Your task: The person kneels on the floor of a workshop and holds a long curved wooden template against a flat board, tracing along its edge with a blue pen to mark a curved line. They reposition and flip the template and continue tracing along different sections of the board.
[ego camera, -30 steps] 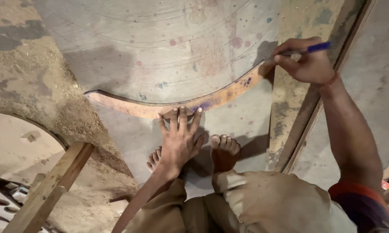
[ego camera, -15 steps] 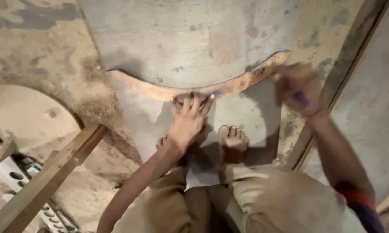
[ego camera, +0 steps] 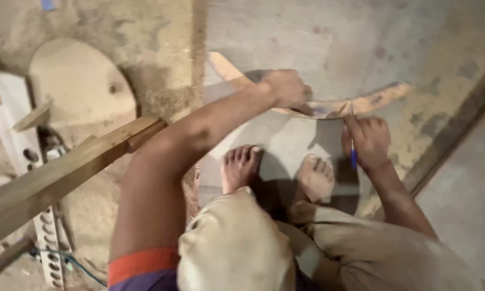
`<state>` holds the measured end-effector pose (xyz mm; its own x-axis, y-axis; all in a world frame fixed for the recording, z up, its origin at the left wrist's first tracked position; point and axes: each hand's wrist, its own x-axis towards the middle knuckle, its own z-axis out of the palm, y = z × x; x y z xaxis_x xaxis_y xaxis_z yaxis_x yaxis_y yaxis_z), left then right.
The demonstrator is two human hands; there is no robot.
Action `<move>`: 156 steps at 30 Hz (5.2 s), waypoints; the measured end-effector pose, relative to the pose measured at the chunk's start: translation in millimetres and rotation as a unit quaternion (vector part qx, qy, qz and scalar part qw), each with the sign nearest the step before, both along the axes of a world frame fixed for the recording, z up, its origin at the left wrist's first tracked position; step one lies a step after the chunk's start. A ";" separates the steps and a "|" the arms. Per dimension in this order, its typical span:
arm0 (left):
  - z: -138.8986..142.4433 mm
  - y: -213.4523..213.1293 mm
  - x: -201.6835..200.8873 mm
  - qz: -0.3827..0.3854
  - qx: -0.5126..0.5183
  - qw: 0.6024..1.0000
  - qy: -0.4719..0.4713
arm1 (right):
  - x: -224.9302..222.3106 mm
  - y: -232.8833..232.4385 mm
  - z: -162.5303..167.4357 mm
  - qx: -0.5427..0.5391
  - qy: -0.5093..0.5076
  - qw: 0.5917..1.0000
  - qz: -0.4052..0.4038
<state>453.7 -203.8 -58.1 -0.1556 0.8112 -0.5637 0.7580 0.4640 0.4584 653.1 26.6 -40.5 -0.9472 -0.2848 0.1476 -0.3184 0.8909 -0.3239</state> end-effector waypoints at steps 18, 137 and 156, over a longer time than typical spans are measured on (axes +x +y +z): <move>-41.9 40.3 0.1 -0.005 0.020 1.000 0.018 | -169.8 -290.4 0.5 0.063 -0.072 0.977 0.193; -54.8 -184.6 113.6 0.562 0.330 0.751 0.106 | 42.4 18.9 -34.4 -0.324 0.036 0.847 -0.420; -52.8 -191.8 110.5 0.573 0.323 0.747 0.095 | 48.2 33.8 -67.1 -0.327 0.055 0.873 -0.357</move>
<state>564.2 -395.7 -110.9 -0.9843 0.1764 0.0082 0.1119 0.5871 0.8018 701.3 60.3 -107.5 -0.8191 0.5513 0.1587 0.1809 0.5106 -0.8405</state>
